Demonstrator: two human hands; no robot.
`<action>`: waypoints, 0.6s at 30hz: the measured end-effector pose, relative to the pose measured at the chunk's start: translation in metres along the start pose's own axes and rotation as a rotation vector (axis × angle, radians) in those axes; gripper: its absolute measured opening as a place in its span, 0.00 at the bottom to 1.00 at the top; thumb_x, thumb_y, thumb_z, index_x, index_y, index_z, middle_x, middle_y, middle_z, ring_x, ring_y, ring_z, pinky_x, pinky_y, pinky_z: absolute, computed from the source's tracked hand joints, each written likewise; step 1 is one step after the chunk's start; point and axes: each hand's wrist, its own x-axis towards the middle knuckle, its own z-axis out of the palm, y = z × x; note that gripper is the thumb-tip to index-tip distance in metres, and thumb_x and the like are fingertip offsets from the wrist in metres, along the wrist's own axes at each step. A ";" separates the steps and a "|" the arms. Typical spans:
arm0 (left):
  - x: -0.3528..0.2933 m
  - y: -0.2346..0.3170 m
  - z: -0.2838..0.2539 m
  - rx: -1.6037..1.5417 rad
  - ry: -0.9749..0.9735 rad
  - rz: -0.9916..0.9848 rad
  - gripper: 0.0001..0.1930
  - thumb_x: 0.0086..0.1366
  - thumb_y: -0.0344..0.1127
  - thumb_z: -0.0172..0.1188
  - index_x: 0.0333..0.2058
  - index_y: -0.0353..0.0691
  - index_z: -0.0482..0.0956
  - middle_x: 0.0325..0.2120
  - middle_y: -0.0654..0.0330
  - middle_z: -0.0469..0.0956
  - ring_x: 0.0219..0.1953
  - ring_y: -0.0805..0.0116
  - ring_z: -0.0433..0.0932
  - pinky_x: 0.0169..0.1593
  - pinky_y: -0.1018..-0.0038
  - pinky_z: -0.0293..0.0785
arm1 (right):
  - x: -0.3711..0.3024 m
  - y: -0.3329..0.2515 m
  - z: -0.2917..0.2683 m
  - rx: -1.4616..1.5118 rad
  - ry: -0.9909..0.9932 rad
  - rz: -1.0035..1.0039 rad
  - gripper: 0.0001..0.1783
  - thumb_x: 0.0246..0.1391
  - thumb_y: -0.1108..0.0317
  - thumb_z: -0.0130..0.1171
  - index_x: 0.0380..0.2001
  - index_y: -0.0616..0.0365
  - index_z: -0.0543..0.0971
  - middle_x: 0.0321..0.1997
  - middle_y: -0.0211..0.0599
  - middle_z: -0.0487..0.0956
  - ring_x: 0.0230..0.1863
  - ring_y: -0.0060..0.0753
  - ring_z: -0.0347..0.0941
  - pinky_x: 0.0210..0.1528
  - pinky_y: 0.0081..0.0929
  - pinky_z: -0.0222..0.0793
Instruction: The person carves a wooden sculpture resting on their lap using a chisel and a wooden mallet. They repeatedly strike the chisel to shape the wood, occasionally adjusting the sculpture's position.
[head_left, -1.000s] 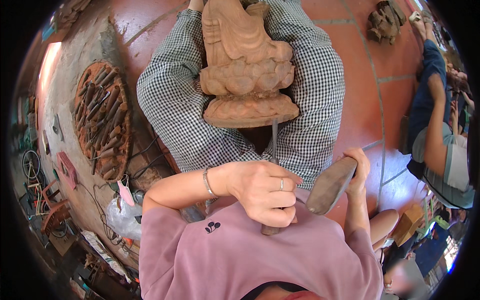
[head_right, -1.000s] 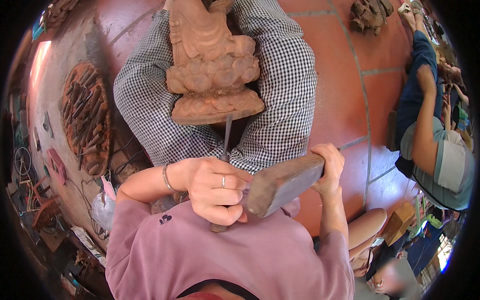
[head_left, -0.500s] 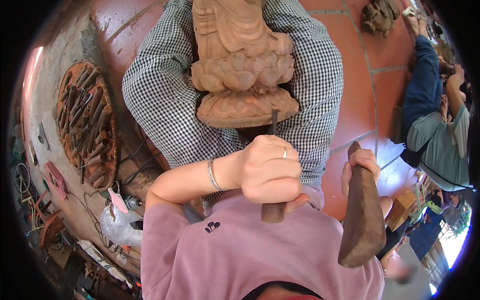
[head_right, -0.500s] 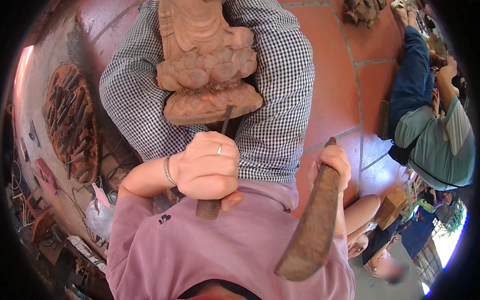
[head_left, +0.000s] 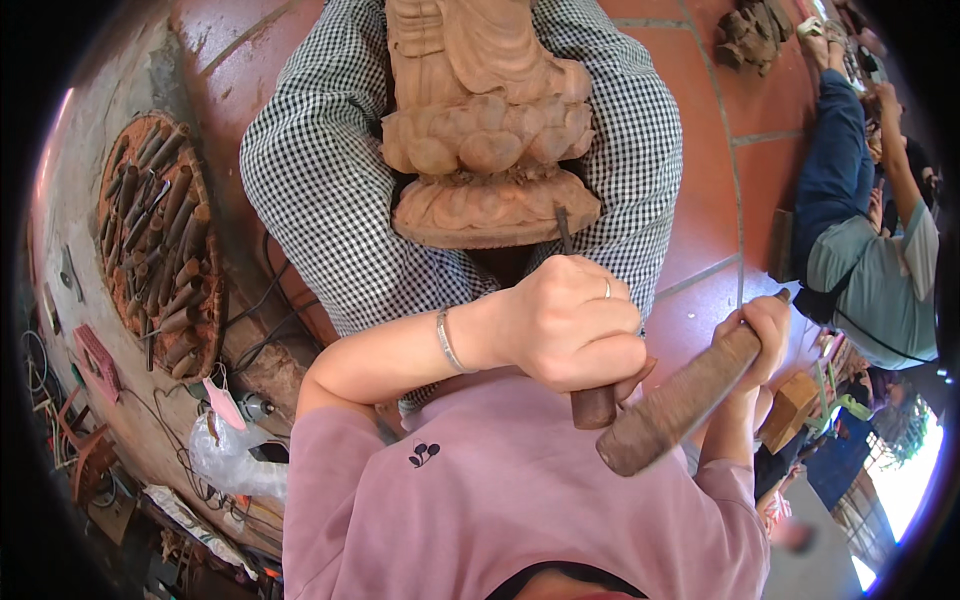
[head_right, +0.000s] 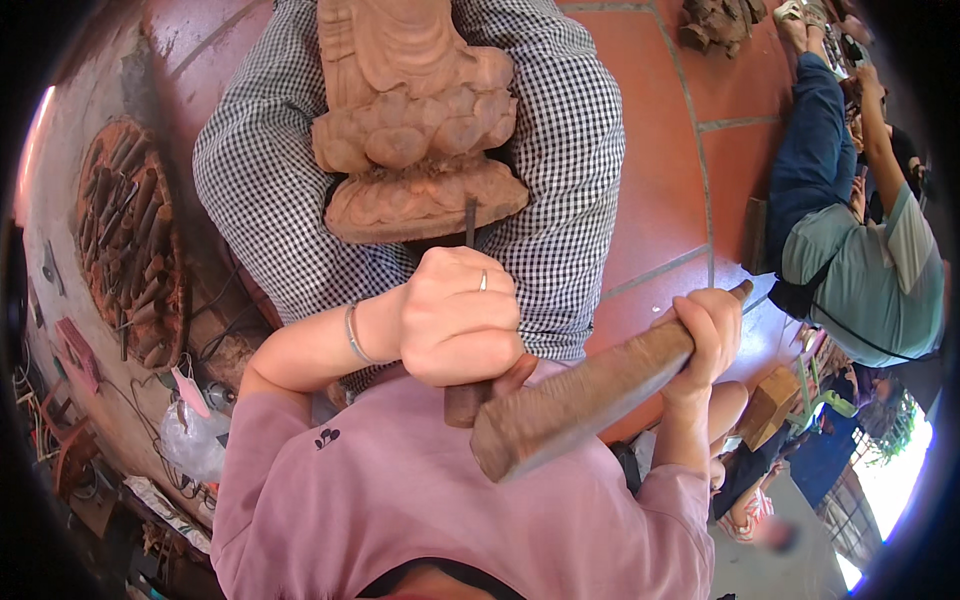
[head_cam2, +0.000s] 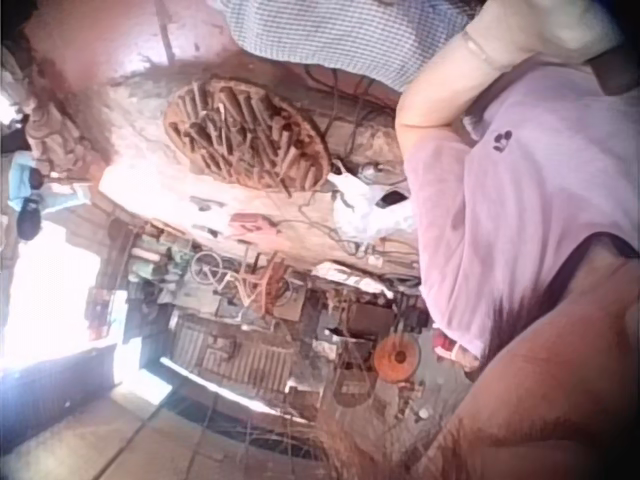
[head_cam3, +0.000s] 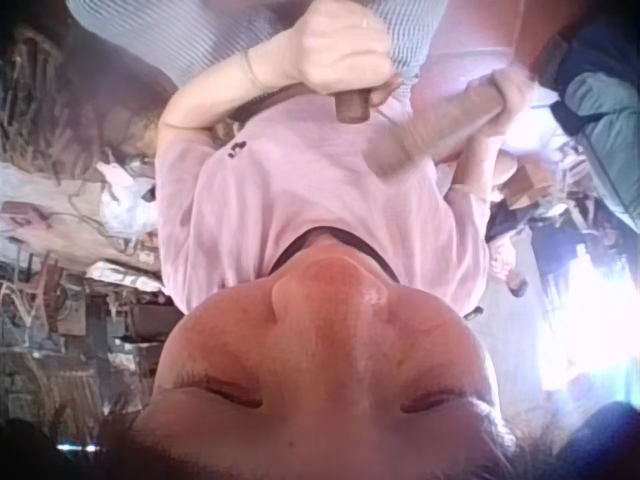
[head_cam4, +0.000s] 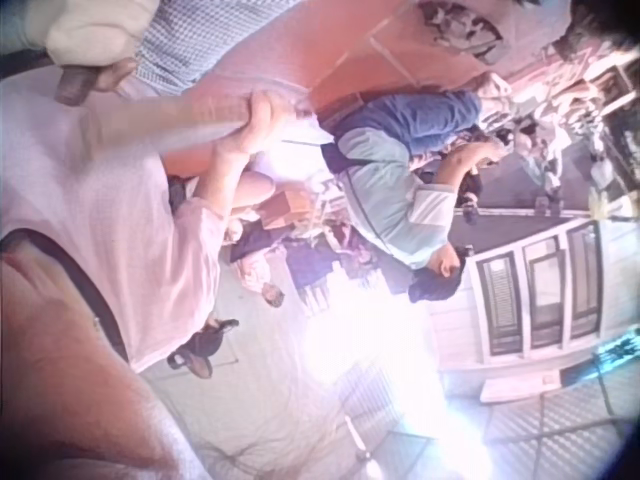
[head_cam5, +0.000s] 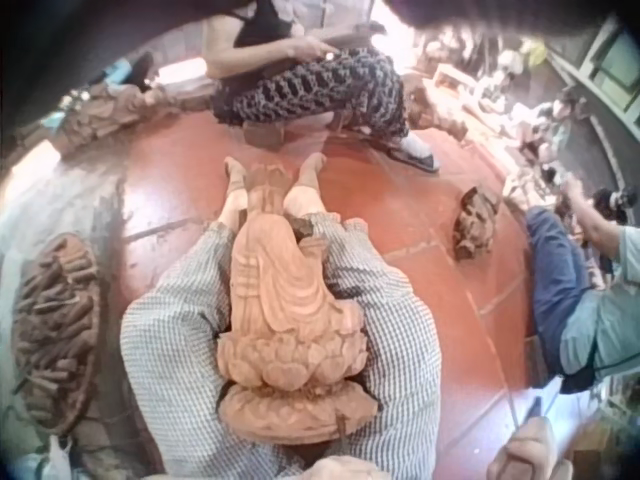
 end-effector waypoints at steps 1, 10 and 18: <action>0.000 -0.001 -0.002 -0.024 -0.001 0.013 0.15 0.45 0.27 0.63 0.15 0.42 0.62 0.14 0.66 0.56 0.12 0.73 0.58 0.14 0.77 0.56 | -0.002 -0.001 0.004 0.086 0.065 0.011 0.17 0.42 0.87 0.61 0.35 0.59 0.71 0.26 0.40 0.74 0.27 0.40 0.72 0.32 0.34 0.71; -0.002 -0.004 -0.007 -0.022 -0.062 0.014 0.18 0.50 0.32 0.66 0.16 0.43 0.61 0.15 0.66 0.57 0.13 0.72 0.61 0.14 0.76 0.61 | 0.000 -0.009 0.013 0.216 0.155 0.014 0.17 0.43 0.85 0.62 0.34 0.56 0.71 0.26 0.39 0.74 0.27 0.41 0.72 0.29 0.35 0.72; -0.001 -0.004 -0.008 -0.004 -0.104 0.023 0.18 0.49 0.34 0.66 0.16 0.43 0.61 0.15 0.66 0.56 0.13 0.72 0.61 0.14 0.76 0.61 | -0.010 -0.005 0.021 0.208 0.139 -0.002 0.20 0.39 0.88 0.62 0.34 0.56 0.71 0.27 0.39 0.74 0.28 0.42 0.73 0.30 0.36 0.73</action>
